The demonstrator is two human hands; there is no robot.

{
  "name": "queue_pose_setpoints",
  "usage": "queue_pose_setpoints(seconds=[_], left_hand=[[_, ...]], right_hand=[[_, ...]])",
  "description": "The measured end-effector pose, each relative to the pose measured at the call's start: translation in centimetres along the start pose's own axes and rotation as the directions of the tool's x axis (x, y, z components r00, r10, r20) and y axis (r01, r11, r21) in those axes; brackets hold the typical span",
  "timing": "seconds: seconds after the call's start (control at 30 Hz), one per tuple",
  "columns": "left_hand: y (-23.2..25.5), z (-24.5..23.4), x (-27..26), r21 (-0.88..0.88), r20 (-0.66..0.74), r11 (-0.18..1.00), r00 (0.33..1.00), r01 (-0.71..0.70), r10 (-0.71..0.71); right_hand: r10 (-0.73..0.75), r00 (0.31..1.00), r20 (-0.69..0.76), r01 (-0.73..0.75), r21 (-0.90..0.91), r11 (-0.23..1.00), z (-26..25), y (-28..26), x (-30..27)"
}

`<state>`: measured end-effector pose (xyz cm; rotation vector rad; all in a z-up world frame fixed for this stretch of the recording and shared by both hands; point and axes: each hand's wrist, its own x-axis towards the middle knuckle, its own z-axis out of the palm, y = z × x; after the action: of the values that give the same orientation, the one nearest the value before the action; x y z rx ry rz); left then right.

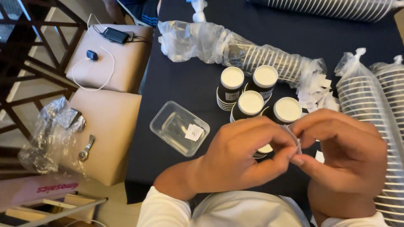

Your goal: Applying logo stickers to black paper coffee cups and then packing the cups into plastic sleeves.

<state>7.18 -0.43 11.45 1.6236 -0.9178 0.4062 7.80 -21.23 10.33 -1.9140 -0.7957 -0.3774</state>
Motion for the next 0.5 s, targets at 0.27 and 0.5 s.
queue_pose_setpoints(seconds=[0.27, 0.5], left_hand=[[-1.2, -1.6, 0.3, -0.127, 0.163, 0.992, 0.987, 0.012, 0.009], [-4.3, -2.1, 1.1, -0.211, 0.212, 0.975, 0.977, 0.064, -0.018]], right_hand=[[0.048, 0.977, 0.205, -0.051, 0.006, 0.999, -1.3, -0.5, 0.9], [0.084, 0.976, 0.199, -0.090, 0.020, 0.996, -0.3, -0.2, 2.1]])
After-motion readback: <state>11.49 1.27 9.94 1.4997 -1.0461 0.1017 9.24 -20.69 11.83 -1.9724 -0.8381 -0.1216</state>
